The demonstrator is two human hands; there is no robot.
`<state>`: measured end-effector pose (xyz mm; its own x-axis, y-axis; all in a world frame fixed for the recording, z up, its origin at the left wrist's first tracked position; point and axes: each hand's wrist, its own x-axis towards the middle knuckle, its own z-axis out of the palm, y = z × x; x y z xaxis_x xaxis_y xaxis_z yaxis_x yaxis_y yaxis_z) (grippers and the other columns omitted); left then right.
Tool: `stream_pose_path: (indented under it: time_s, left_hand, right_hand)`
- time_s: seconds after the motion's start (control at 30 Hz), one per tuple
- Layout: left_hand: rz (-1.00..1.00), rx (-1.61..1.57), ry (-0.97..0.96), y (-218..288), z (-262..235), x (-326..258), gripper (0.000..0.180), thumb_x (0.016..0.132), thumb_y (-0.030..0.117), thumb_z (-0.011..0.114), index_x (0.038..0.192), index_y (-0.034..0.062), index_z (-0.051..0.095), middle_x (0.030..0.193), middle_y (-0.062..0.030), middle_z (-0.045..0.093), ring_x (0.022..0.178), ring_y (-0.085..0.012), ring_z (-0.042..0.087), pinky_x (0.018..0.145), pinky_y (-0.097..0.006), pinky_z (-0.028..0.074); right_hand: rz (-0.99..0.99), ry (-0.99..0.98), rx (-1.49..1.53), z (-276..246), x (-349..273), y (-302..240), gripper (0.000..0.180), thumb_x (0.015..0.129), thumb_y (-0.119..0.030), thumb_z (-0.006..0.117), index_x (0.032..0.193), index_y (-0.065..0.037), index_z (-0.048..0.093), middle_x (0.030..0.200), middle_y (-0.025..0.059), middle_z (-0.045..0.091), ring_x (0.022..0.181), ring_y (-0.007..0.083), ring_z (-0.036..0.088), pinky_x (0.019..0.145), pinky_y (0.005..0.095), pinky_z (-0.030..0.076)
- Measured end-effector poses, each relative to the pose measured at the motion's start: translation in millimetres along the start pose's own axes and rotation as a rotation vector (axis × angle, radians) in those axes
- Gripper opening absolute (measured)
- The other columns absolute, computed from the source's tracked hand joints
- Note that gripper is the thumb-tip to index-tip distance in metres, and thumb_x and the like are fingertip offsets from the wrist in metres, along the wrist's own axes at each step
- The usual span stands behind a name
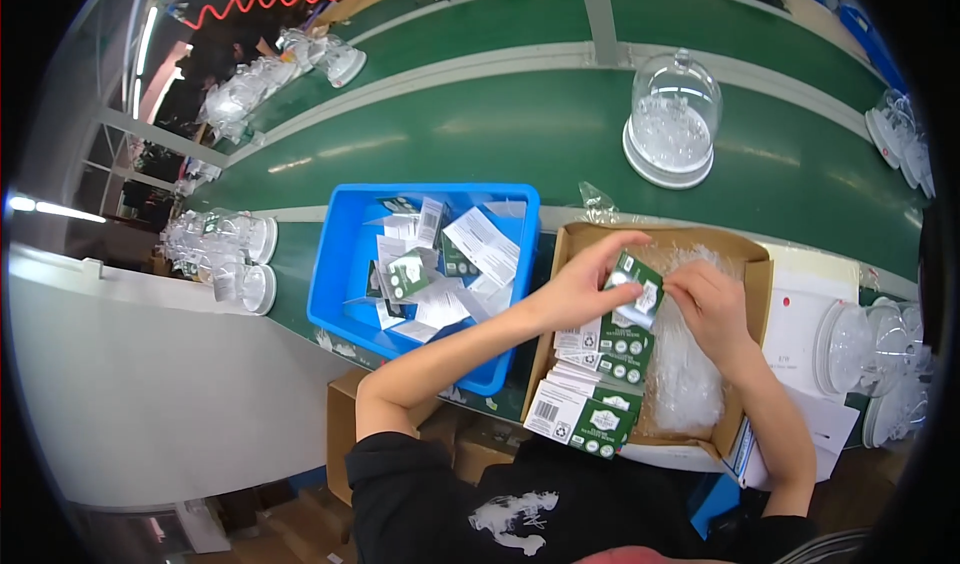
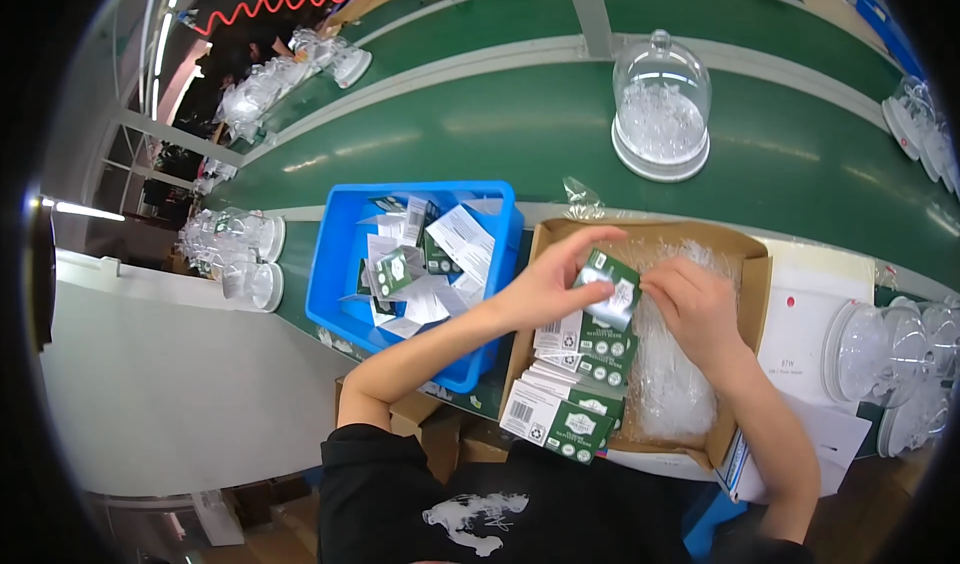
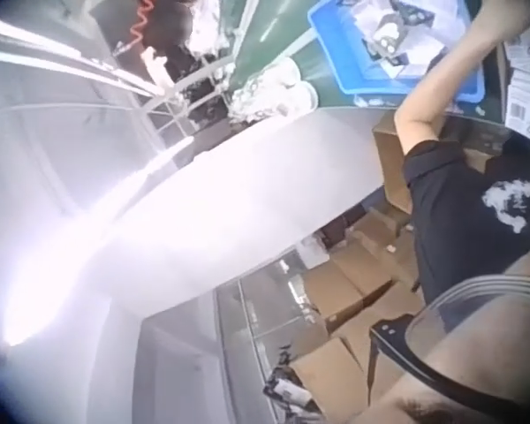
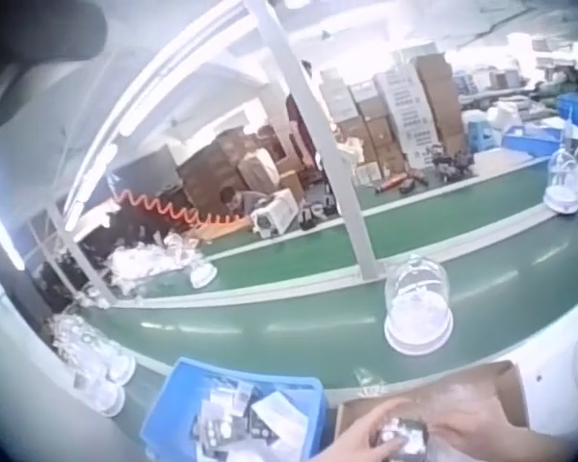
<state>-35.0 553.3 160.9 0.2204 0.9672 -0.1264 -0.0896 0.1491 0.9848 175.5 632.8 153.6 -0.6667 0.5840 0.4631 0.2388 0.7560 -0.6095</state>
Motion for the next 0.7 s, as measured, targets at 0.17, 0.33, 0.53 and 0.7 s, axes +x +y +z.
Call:
stream_pose_path:
  time_s: [0.17, 0.33, 0.53, 0.7]
  left_hand:
    - [0.000, -0.047, -0.027, 0.2, -3.8, -3.0, 0.056, 0.091, 0.002, 0.060, 0.141, 0.0037, 0.034, 0.109, -0.0056, 0.062, 0.098, -0.0089, 0.058, 0.085, -0.026, 0.049]
    - [-0.164, -0.304, -0.114, 3.0, -4.7, 4.3, 0.046, 0.101, 0.033, 0.047, 0.137, 0.0056, 0.044, 0.120, -0.0055, 0.060, 0.106, -0.0132, 0.060, 0.090, -0.033, 0.051]
    - [-0.259, -0.560, -0.238, -10.6, -27.2, -0.7, 0.053, 0.102, 0.041, 0.038, 0.138, 0.0031, 0.044, 0.134, -0.0119, 0.053, 0.123, -0.0231, 0.052, 0.106, -0.041, 0.039]
    - [-0.289, -0.333, -0.196, -18.1, -22.4, 4.2, 0.037, 0.095, 0.008, 0.054, 0.132, 0.0010, 0.051, 0.125, -0.0099, 0.059, 0.113, -0.0178, 0.059, 0.099, -0.033, 0.047]
  right_hand:
    - [0.022, -0.004, 0.094, -1.0, 3.8, -0.8, 0.009, 0.077, -0.006, 0.071, 0.084, -0.004, 0.067, 0.083, 0.0079, 0.064, 0.071, 0.0251, 0.064, 0.061, 0.0329, 0.050]
    - [0.020, 0.036, 0.095, -10.7, -4.1, -0.9, 0.011, 0.078, -0.007, 0.072, 0.089, -0.003, 0.071, 0.083, 0.0078, 0.065, 0.070, 0.0232, 0.064, 0.061, 0.0321, 0.050]
    - [-0.104, 0.083, 0.102, -0.2, -0.7, -6.6, 0.016, 0.077, -0.007, 0.073, 0.093, -0.007, 0.071, 0.085, 0.0076, 0.067, 0.072, 0.0227, 0.065, 0.063, 0.0314, 0.053]
    - [-0.230, 0.037, 0.032, -6.0, -6.9, -8.6, 0.016, 0.078, -0.011, 0.072, 0.093, -0.011, 0.072, 0.085, 0.0017, 0.067, 0.069, 0.0199, 0.065, 0.058, 0.0304, 0.051]
